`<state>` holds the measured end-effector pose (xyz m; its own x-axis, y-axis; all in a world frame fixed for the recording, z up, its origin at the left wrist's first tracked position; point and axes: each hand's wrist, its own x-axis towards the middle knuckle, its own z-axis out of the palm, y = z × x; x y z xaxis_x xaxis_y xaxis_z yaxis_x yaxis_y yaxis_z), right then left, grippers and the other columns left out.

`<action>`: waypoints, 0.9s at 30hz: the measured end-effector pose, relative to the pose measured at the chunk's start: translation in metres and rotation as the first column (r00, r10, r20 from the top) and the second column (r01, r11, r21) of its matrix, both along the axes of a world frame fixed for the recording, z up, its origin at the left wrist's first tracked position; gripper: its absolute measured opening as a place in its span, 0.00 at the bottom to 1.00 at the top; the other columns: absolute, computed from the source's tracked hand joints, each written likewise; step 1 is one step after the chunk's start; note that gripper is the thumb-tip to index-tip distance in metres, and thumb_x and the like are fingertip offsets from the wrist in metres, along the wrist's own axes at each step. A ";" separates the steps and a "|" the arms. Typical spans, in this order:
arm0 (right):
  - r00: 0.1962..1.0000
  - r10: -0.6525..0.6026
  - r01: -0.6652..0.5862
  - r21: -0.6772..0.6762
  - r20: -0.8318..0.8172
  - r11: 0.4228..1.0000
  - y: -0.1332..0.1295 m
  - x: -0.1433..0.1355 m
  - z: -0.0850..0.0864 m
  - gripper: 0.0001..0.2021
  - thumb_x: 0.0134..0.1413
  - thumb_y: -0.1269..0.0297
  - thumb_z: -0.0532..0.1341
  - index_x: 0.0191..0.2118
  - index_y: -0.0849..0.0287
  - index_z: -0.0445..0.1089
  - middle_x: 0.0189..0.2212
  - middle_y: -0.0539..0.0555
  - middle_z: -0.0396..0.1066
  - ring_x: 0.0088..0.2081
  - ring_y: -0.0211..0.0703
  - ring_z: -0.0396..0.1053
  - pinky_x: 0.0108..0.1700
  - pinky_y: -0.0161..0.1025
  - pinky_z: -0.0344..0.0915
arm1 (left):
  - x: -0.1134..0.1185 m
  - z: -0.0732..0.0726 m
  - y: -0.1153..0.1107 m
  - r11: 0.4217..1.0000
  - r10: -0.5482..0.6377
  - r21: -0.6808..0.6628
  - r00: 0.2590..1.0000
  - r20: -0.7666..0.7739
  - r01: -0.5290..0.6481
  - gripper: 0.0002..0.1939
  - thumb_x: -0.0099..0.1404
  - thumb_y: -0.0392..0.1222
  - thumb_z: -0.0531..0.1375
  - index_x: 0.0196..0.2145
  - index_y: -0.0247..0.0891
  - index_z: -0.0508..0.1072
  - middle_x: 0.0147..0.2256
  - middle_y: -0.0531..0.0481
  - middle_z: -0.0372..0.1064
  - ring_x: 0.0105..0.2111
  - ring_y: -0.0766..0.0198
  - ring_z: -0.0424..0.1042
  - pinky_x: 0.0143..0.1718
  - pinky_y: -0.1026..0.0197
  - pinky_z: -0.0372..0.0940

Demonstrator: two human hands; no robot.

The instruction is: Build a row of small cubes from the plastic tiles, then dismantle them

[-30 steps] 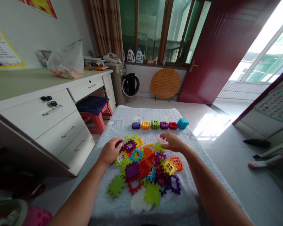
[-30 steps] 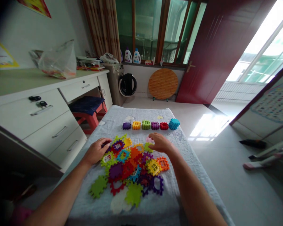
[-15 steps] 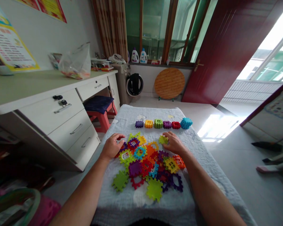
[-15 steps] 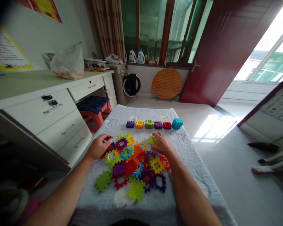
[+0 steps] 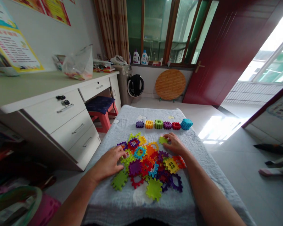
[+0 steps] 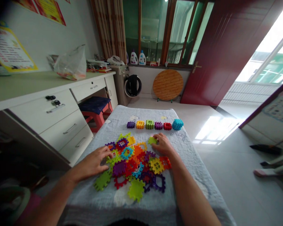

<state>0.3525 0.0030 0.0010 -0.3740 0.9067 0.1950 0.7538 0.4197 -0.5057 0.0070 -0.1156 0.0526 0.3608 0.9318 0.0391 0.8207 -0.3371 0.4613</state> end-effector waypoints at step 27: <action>0.983 -0.015 0.033 0.094 -0.185 0.995 -0.009 -0.014 0.015 0.13 0.51 0.62 0.60 0.44 0.56 0.69 0.42 0.54 0.70 0.45 0.45 0.65 0.51 0.45 0.60 | 0.081 -0.001 0.075 0.984 0.179 -0.109 0.835 0.521 -0.143 0.14 0.58 0.44 0.57 0.39 0.34 0.73 0.27 0.50 0.73 0.26 0.62 0.72 0.31 0.61 0.66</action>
